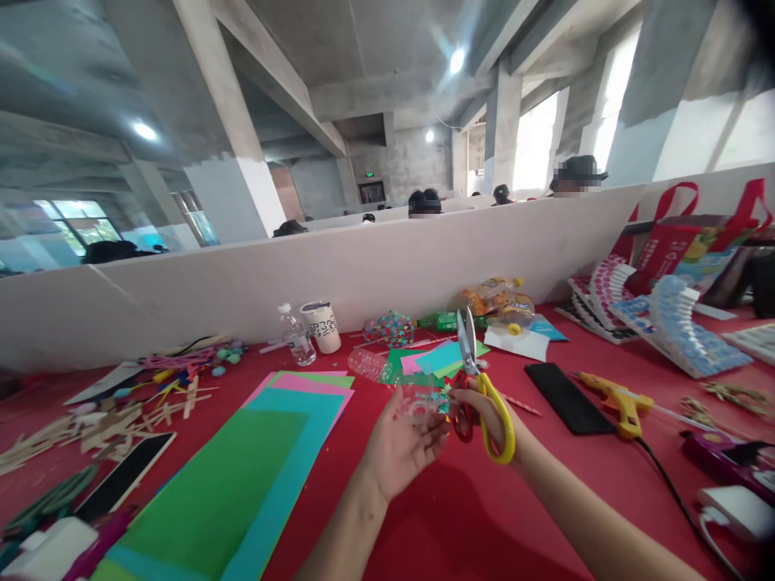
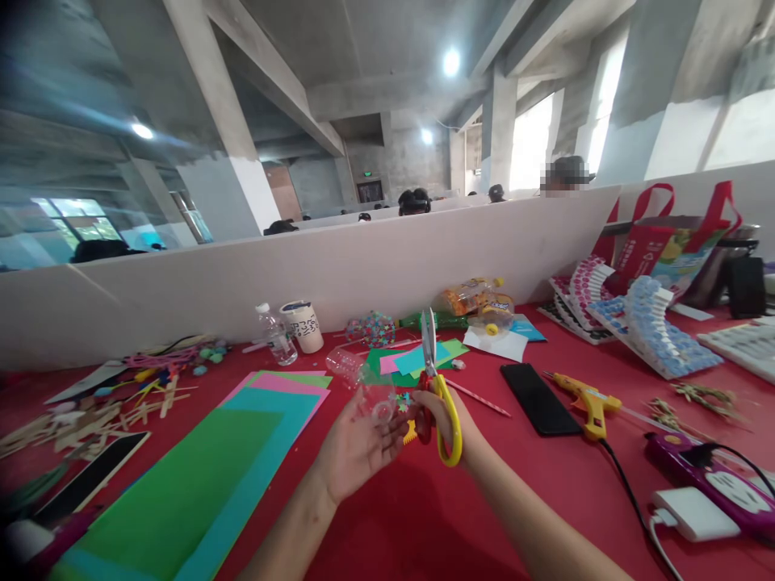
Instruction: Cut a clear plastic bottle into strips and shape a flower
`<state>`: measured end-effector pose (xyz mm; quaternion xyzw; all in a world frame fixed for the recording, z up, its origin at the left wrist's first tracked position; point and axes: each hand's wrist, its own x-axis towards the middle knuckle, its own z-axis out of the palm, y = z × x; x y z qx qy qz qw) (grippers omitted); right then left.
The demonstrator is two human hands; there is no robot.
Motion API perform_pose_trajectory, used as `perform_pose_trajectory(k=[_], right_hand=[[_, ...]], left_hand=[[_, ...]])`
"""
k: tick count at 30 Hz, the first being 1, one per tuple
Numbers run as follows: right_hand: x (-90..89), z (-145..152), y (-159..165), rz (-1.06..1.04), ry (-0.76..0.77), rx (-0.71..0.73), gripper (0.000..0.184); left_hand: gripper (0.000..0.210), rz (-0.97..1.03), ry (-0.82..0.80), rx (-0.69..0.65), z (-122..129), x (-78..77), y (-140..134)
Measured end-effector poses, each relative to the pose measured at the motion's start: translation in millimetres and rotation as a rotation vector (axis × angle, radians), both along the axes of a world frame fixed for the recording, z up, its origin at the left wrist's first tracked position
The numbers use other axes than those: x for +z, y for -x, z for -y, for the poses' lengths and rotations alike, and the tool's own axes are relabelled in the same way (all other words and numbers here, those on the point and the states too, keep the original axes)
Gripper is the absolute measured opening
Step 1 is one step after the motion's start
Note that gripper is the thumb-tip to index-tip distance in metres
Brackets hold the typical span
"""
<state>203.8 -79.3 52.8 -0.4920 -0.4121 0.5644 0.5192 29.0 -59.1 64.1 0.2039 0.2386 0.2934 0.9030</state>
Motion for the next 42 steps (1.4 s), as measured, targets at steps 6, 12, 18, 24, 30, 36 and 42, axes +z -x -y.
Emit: perform_pose_trajectory(k=[6, 12, 18, 24, 30, 36, 42], right_hand=[[3.8, -1.0, -1.3, -0.026, -0.008, 0.008, 0.031], [1.3, -3.7, -0.5, -0.027, -0.030, -0.006, 0.031], [2.1, -4.2, -1.6, 0.002, -0.055, 0.014, 0.030], [0.1, -2.4, -2.0, 0.008, -0.063, 0.021, 0.030], [-10.0, -3.7, -6.8, 0.028, -0.081, 0.019, 0.030], [-14.6, -9.0, -9.1, 0.123, -0.076, 0.054, 0.031], [-22.6, -19.2, -6.4, 0.206, -0.054, 0.049, 0.031]], left_hand=[[0.061, 0.002, 0.024, 0.031, 4.1, 2.2, -5.0], [0.063, -0.071, 0.027, -0.006, 3.5, 3.7, -10.3], [0.071, -0.021, 0.044, -0.048, 5.0, 3.6, -13.1], [0.069, -0.057, -0.015, 0.002, 4.6, 3.7, -12.4], [0.033, -0.126, -0.424, 0.230, 3.9, 3.0, -13.7], [0.055, -0.016, -0.528, 0.212, 0.6, 3.6, -6.1], [0.045, 0.022, -0.485, 0.216, -7.4, -7.0, -6.8]])
